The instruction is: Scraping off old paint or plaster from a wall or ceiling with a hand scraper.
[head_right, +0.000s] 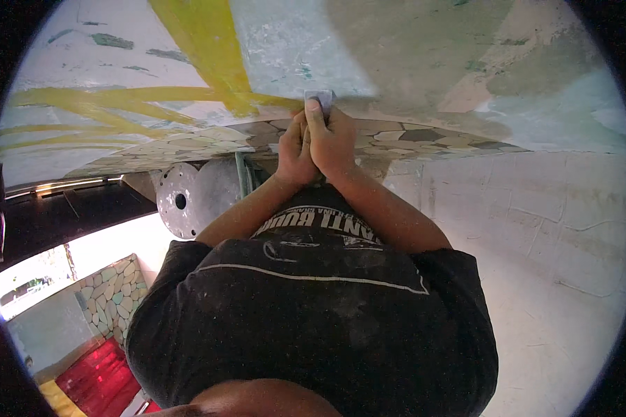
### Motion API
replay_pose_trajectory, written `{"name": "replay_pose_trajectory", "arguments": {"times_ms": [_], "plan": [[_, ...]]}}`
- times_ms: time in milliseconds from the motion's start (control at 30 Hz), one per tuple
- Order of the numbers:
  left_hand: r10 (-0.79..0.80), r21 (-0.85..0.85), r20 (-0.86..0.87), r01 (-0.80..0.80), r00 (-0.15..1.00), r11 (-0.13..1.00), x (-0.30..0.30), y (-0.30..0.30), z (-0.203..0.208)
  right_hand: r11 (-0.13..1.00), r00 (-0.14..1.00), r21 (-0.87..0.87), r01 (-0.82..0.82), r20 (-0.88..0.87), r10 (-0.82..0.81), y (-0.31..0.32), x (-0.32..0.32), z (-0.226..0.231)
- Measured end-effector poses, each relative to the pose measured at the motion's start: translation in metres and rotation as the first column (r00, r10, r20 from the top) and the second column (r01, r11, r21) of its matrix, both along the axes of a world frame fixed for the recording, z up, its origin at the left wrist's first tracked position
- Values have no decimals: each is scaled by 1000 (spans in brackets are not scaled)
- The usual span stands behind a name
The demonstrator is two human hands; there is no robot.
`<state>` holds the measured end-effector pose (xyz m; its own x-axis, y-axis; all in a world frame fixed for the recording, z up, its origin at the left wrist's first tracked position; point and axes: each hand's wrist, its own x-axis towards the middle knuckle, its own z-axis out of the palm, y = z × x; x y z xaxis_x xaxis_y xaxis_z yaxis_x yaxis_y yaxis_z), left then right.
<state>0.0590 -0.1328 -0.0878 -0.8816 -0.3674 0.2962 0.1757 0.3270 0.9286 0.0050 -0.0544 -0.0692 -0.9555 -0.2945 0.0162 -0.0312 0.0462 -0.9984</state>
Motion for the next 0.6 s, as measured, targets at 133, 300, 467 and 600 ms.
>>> {"name": "replay_pose_trajectory", "arguments": {"times_ms": [133,300,467,600], "plan": [[-43,134,35,38,998,990,2,-2,-8,992,999,-123,22,-30,-26,-4,5,1],[1,46,1,-1,1000,999,-2,1,-5,997,997,-54,63,-36,-65,-5,-2,-7],[-67,123,-8,68,998,990,-1,2,-14,994,997,-77,73,-31,-76,-3,-2,-26],[-25,102,-32,28,999,994,-7,-1,-18,987,989,-94,130,-54,-135,-11,0,-16]]}}
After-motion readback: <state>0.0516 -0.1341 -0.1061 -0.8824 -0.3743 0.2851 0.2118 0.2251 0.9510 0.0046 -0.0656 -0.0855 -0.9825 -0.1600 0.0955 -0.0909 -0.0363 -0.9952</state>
